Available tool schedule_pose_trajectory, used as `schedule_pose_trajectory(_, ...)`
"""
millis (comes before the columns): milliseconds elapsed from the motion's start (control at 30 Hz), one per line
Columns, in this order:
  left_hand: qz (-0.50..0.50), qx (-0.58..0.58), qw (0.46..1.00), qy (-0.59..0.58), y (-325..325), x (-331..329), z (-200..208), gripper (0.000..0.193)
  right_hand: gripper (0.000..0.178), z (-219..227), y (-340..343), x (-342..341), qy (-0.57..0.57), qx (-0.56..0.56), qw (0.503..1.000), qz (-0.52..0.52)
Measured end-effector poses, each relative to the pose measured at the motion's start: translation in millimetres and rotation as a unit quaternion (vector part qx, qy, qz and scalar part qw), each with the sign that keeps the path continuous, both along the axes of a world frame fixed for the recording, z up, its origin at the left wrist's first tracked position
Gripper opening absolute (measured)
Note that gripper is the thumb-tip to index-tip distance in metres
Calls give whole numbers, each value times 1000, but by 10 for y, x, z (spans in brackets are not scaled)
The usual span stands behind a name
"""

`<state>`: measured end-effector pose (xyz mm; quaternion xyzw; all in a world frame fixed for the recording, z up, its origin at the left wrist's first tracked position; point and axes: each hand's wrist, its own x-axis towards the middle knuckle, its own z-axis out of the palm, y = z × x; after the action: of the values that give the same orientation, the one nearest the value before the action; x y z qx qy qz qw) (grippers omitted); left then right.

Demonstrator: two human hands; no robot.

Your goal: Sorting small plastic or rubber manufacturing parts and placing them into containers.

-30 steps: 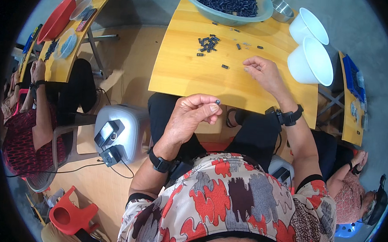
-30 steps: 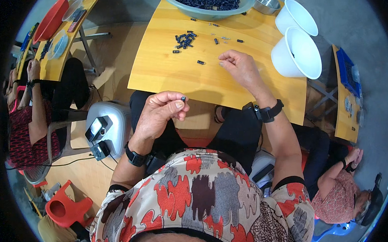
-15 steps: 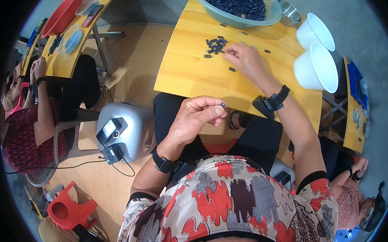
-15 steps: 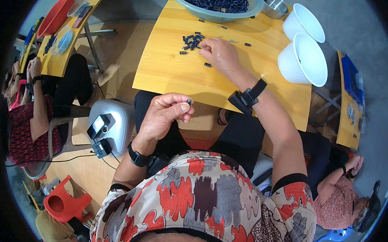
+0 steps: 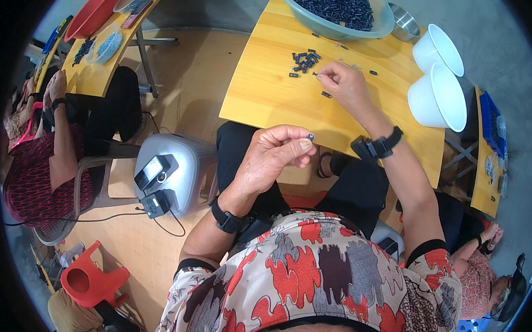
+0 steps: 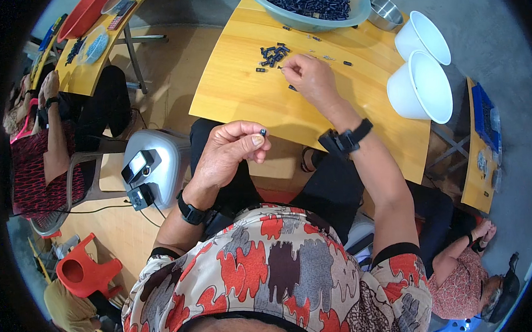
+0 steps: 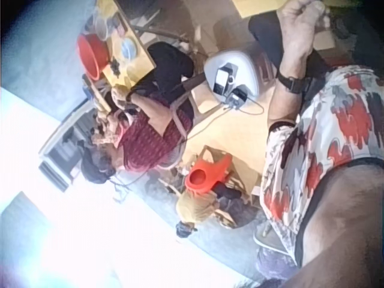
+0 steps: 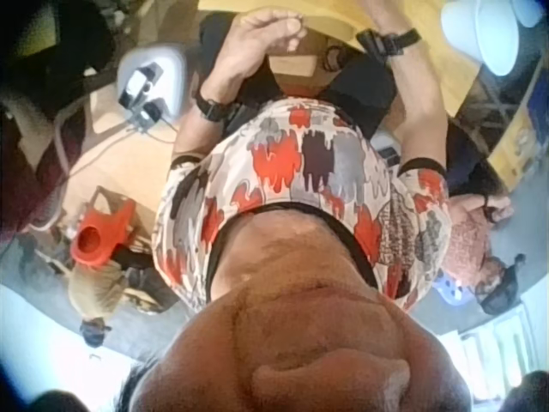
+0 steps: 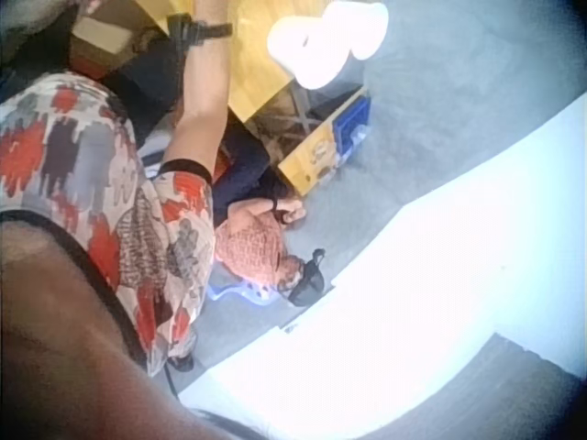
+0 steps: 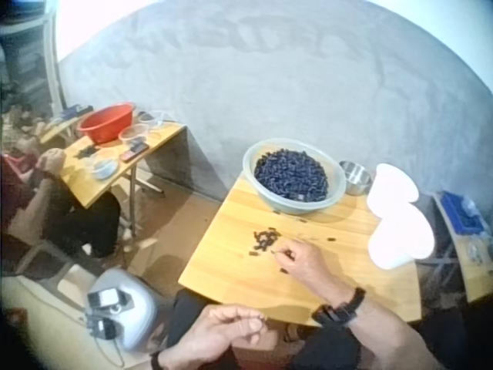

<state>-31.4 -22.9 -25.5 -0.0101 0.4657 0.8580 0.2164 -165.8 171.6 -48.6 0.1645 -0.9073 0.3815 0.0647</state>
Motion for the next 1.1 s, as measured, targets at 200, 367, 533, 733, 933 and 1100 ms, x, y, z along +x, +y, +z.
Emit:
schedule_pose_trajectory(200, 81, 25, 996, 25, 77, 5, 66, 14, 5, 470, -37, 724, -41, -144, 989, 17)
schedule_pose_trajectory(367, 61, 41, 997, 36, 199, 95, 114, 15, 8, 417, -34, 1245, -46, -251, 964, 74)
schedule_pose_trajectory(533, 18, 51, 996, 66, 267, 156, 203, 15, 12, 455, -32, 1418, -105, -377, 917, 78)
schedule_pose_trajectory(733, -14, 41, 997, 62, 320, 281, 305, 15, 17, 657, 107, 1544, -79, -366, 926, 42)
schedule_pose_trajectory(933, -19, -4, 998, 66, 357, 424, 387, 15, 13, 761, 180, 1737, -78, -428, 899, 56)
schedule_pose_trajectory(1100, -41, -22, 994, 96, 368, 508, 439, 18, 13, 767, 163, 1848, -52, -424, 902, 64)
